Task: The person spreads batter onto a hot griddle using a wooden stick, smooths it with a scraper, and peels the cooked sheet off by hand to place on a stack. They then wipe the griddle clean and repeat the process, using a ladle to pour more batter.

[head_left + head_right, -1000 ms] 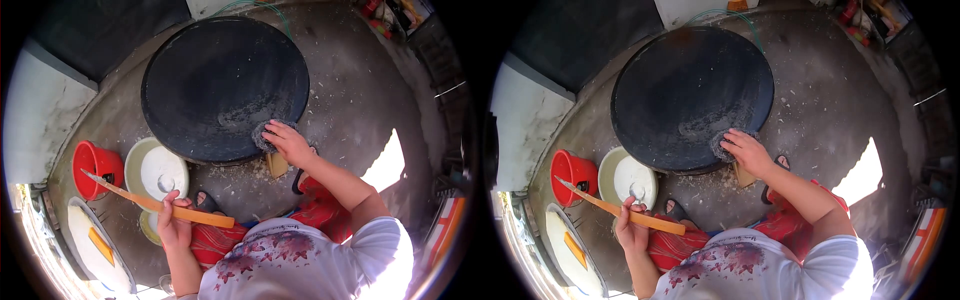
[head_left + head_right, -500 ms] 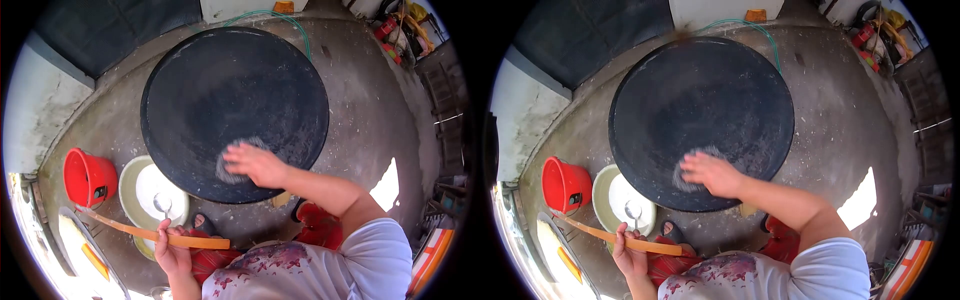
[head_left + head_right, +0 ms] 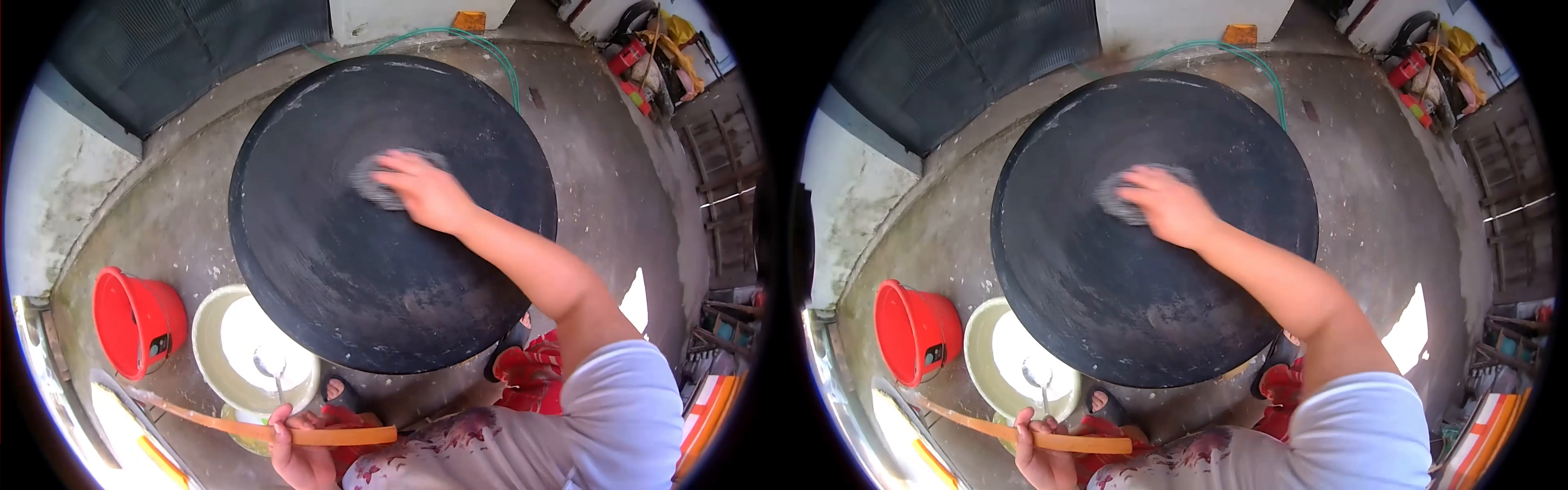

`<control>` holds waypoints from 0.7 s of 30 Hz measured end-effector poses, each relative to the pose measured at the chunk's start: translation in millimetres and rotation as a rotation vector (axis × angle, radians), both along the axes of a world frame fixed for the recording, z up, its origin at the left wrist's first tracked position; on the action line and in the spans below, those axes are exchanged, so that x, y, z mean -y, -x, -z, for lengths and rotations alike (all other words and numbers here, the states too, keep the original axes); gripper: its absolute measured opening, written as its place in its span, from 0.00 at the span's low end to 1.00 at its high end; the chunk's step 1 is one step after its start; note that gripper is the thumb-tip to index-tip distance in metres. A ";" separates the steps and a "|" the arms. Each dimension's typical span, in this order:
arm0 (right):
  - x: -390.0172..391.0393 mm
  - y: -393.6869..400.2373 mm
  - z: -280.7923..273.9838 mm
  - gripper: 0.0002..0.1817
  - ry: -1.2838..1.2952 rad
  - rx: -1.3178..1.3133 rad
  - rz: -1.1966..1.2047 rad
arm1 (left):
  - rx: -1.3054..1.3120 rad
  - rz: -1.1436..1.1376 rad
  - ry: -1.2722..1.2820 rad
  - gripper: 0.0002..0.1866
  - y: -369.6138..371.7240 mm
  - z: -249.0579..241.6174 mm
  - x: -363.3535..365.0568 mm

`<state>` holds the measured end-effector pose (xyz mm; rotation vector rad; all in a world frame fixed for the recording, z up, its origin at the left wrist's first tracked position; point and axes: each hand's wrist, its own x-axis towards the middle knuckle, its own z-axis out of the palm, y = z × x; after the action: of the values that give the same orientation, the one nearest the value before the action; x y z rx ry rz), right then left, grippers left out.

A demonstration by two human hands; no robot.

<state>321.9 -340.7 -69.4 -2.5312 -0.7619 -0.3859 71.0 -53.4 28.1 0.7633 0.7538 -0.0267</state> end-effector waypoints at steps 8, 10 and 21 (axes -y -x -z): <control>209.9 -78.8 41.6 0.17 0.207 -0.047 0.785 | 0.073 0.045 0.046 0.16 -10.1 -2.1 -19.1; 147.3 -155.0 24.8 0.19 0.256 -0.176 0.786 | 0.124 0.082 0.048 0.16 -9.8 -2.1 -21.0; -80.3 -219.5 3.6 0.19 0.313 -0.179 0.274 | 0.148 -0.026 -0.045 0.15 -21.9 6.6 -7.0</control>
<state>541.4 -260.5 -73.0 -2.9274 -0.4354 -0.1304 92.9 -46.5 21.5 0.7891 0.6250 0.0698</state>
